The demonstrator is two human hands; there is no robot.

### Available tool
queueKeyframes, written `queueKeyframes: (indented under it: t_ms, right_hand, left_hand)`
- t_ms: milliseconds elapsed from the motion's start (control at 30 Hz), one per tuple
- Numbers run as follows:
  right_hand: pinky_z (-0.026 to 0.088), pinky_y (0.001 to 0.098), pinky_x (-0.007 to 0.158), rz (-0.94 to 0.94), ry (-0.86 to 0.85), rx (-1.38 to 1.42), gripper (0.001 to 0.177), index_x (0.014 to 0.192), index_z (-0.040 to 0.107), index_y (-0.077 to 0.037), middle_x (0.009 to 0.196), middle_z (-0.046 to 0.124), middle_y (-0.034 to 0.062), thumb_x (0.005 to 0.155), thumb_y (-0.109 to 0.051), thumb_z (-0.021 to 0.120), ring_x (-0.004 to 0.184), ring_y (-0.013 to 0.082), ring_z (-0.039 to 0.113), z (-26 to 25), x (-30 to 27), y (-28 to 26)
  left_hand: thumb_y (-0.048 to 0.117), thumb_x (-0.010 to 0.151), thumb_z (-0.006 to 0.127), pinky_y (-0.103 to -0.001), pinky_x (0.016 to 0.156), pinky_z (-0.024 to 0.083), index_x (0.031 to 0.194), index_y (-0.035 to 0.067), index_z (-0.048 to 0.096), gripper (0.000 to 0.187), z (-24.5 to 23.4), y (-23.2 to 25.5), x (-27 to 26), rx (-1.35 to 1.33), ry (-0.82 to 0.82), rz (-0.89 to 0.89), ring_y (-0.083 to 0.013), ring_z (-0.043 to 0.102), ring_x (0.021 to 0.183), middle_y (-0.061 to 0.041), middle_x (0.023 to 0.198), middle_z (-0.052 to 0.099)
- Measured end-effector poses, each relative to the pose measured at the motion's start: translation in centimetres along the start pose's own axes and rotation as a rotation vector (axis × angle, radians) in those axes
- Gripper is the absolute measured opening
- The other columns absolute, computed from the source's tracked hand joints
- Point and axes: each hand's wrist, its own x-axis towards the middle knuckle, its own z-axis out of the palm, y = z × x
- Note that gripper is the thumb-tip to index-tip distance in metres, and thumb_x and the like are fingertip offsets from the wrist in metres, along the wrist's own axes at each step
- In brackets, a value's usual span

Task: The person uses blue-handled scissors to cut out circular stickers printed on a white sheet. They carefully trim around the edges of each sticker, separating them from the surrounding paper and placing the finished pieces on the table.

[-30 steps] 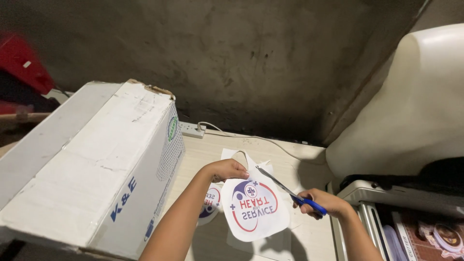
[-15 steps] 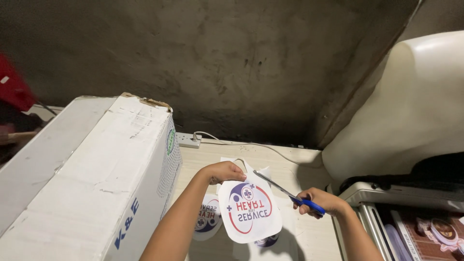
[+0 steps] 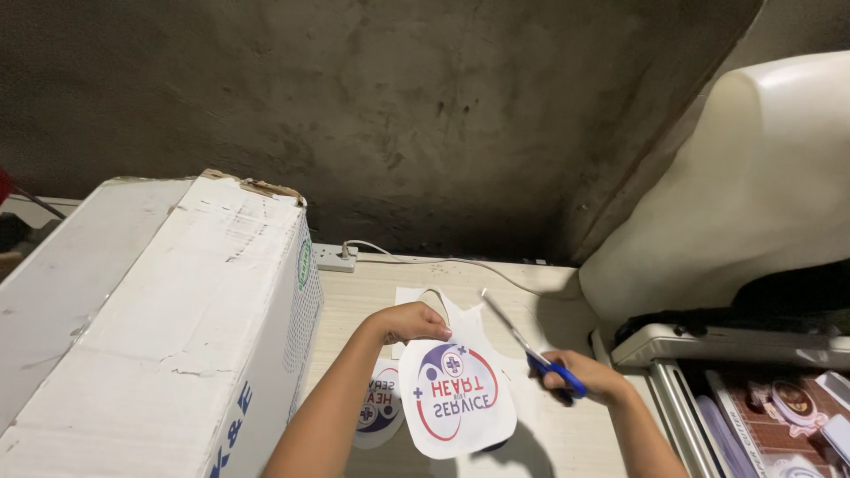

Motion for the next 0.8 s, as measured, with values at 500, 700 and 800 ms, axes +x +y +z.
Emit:
queueKeyframes:
  t_ms: [500,700,800]
  right_hand:
    - [0.056,0.0353,0.051,-0.157,0.582,0.347,0.048,0.103,0.063,0.007,0.069,0.069,0.0178,0.068,-0.021,0.079,0.057,0.0258,0.069,11.5,3.0,-1.9]
    - [0.049,0.03,0.06,-0.443,0.822,0.628,0.026,0.103,0.059,0.009,0.08,0.066,0.0111,0.087,-0.006,0.074,0.066,0.0158,0.06,9.1,7.5,4.9]
    - [0.051,0.0297,0.064,-0.48,0.857,0.756,0.022,0.106,0.061,0.005,0.084,0.068,0.0092,0.087,-0.002,0.068,0.068,0.0154,0.062,11.9,6.2,2.0]
  left_hand:
    - [0.058,0.096,0.056,-0.025,0.059,0.054,0.109,0.003,0.077,0.06,4.2,-2.8,-0.1,-0.539,0.228,0.092,-0.0159,0.069,0.068,-0.01,0.083,0.078]
    - [0.072,0.081,0.042,-0.042,0.102,0.052,0.139,0.001,0.055,0.093,10.8,-2.1,-6.4,-1.439,0.101,0.321,-0.0292,0.067,0.124,-0.022,0.133,0.069]
    - [0.053,0.094,0.054,-0.046,0.108,0.052,0.138,-0.007,0.052,0.075,15.9,-5.2,-3.4,-1.476,0.228,0.402,-0.0326,0.065,0.125,-0.023,0.138,0.065]
